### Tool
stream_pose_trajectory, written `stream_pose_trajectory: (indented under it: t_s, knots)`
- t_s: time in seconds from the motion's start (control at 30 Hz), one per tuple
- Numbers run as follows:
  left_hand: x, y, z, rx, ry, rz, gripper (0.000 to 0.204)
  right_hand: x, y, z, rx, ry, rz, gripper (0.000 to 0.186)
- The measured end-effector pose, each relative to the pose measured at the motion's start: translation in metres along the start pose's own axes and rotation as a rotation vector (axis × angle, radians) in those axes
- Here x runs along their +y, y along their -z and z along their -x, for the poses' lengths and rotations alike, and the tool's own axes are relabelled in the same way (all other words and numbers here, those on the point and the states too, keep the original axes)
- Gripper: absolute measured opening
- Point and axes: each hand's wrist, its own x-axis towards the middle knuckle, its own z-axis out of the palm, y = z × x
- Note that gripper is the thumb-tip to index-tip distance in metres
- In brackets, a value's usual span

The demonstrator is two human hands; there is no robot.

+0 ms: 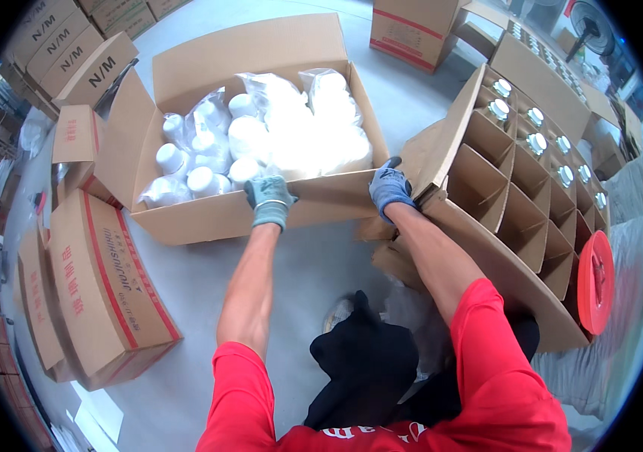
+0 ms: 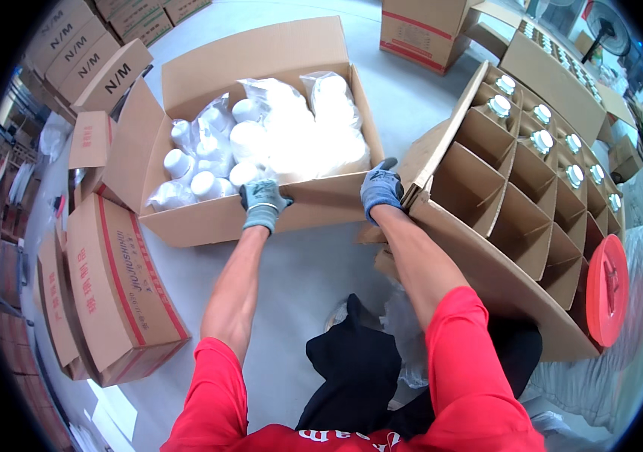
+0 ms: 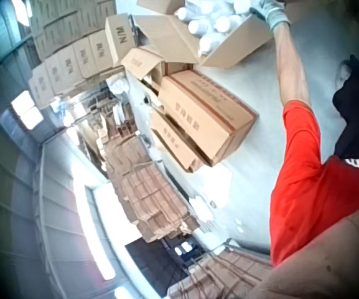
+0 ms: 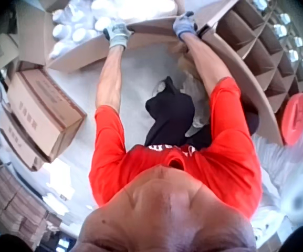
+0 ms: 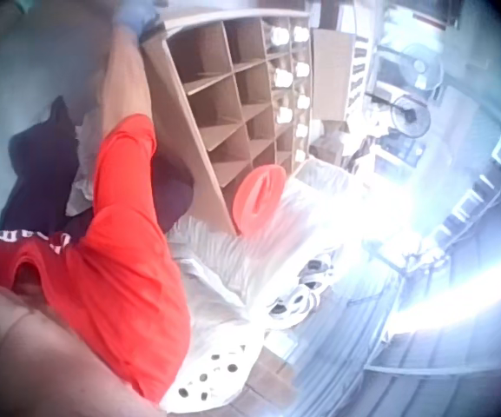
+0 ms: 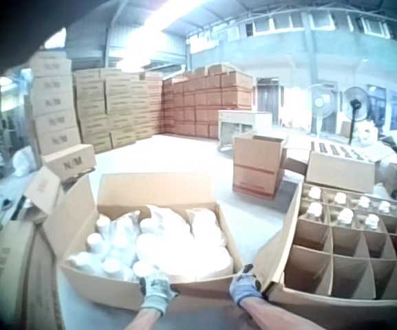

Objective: The person assembles components for a large white insulated bottle by hand, wraps the finished bottle in a plastic bag, and then moves cardboard boxes containing various bottle parts in a warehouse.

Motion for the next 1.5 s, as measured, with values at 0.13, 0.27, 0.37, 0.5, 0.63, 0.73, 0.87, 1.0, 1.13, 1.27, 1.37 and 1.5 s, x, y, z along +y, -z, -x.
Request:
stream_pose_trajectory:
  t_s: [0.13, 0.27, 0.37, 0.5, 0.63, 0.73, 0.87, 1.0, 1.13, 1.27, 1.37, 1.5]
  knots:
    - [0.044, 0.017, 0.026, -0.032, -0.017, -0.009, 0.035, -0.030, 0.018, 0.031, -0.129, 0.224, 0.386, 0.081]
    - [0.093, -0.007, 0.045, 0.188, -0.023, 0.145, 0.012, -0.043, 0.022, 0.047, -0.119, 0.567, 0.482, 0.049]
    - [0.141, 0.020, 0.076, 0.067, -0.072, 0.119, 0.013, 0.005, 0.013, 0.034, -0.176, 0.754, 0.551, 0.035]
    - [0.137, 0.048, 0.135, 0.079, -0.189, 0.537, 0.025, 0.029, 0.025, 0.050, -0.298, 0.843, 0.604, 0.027]
    - [0.064, 0.057, 0.225, 0.348, -0.105, 0.845, 0.041, 0.025, 0.025, 0.081, -0.156, 0.940, 0.761, 0.026]
    - [-0.030, 0.103, 0.304, 0.478, 0.029, 0.591, 0.055, 0.039, 0.009, 0.082, -0.098, 0.907, 0.827, 0.026]
    - [-0.129, 0.086, 0.390, 0.537, 0.276, 0.265, 0.066, 0.041, 0.001, 0.080, -0.145, 0.954, 0.885, 0.024]
    - [-0.122, 0.072, 0.391, 0.476, 0.368, 0.201, 0.071, 0.059, -0.010, 0.074, -0.077, 1.053, 0.767, 0.040]
    - [-0.149, 0.037, 0.397, 0.137, 0.586, 0.094, 0.074, 0.065, -0.006, 0.067, -0.084, 0.968, 0.855, 0.055]
    - [-0.177, -0.142, 0.454, 0.224, 0.701, 0.482, 0.074, 0.016, 0.014, 0.112, -0.078, 0.866, 0.966, 0.046]
    - [-0.152, -0.169, 0.415, 0.185, 0.943, 1.846, 0.063, 0.006, -0.009, 0.151, -0.200, 1.278, 0.500, 0.047]
    - [-0.143, -0.147, 0.387, -0.100, 0.814, 2.410, 0.068, 0.001, -0.019, 0.149, -0.261, 1.191, 0.420, 0.026]
